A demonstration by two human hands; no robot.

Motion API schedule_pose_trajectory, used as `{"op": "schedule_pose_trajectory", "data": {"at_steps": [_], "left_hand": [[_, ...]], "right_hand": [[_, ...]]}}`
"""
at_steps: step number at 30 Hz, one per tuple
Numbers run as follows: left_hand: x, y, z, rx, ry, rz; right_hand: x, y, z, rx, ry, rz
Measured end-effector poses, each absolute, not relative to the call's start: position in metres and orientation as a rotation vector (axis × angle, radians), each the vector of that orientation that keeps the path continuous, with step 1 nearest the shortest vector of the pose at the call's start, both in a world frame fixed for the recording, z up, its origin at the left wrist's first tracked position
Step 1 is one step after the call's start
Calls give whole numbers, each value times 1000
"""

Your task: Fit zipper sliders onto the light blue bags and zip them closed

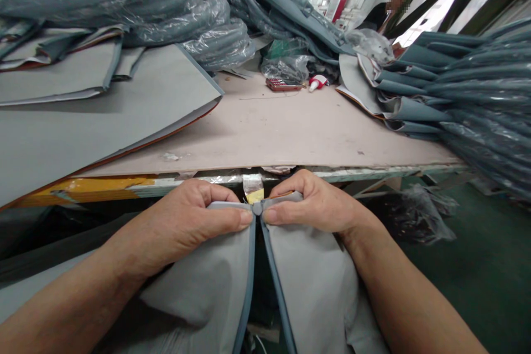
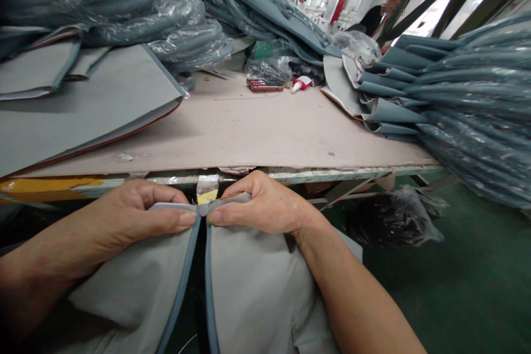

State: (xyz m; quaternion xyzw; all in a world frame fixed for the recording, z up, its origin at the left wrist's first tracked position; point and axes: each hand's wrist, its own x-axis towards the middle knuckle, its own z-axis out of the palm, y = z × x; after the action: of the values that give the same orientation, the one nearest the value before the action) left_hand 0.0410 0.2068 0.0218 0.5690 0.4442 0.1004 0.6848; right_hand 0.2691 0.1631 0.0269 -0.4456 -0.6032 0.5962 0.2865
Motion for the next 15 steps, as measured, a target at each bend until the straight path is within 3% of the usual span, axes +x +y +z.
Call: {"op": "schedule_pose_trajectory", "data": {"at_steps": [15], "left_hand": [[46,206,24,1275,1000,249]], "right_hand": [[269,164,28,-1181,-1597,1619]]}}
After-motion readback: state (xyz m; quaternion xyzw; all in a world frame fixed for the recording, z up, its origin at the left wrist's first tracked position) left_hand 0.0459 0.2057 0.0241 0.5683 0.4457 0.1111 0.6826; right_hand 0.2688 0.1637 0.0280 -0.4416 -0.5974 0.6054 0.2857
